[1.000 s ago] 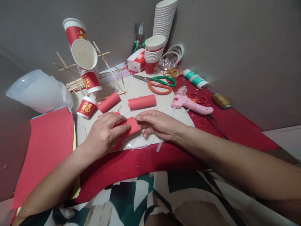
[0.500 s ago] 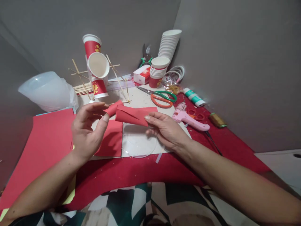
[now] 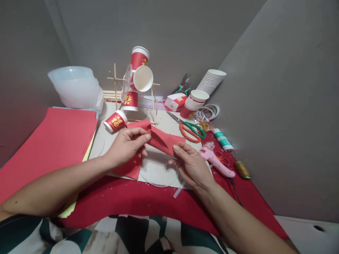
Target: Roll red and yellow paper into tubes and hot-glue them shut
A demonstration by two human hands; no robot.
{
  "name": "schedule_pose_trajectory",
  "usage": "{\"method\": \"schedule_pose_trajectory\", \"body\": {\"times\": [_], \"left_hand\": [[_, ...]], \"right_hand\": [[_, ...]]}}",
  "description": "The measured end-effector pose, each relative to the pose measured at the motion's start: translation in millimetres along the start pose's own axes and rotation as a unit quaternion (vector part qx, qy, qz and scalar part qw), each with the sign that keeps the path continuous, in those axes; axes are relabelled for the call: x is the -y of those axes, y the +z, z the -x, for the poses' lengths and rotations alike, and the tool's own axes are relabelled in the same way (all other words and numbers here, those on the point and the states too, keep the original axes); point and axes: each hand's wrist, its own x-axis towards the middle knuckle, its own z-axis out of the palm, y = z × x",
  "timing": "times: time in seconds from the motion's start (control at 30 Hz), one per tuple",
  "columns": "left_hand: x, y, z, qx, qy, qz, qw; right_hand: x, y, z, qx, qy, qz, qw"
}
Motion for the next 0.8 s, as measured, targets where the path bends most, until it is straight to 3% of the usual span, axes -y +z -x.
{"method": "schedule_pose_trajectory", "body": {"times": [0.3,0.63,0.8], "left_hand": [[-3.5,-0.8,-0.2,-0.010,0.008,0.016,1.000],[-1.9,-0.3,-0.9,-0.015,0.012,0.008,1.000],[-2.8,-0.9,0.5,0.030,0.023,-0.009,0.999]], "right_hand": [[-6.0,0.6,0.2,0.014,-0.027,0.014,0.999],[-1.1,4.5,3.8,-0.023,-0.040,0.011,0.999],[-2.1,4.8,3.9,-0.026,-0.060,0.010,0.998]]}}
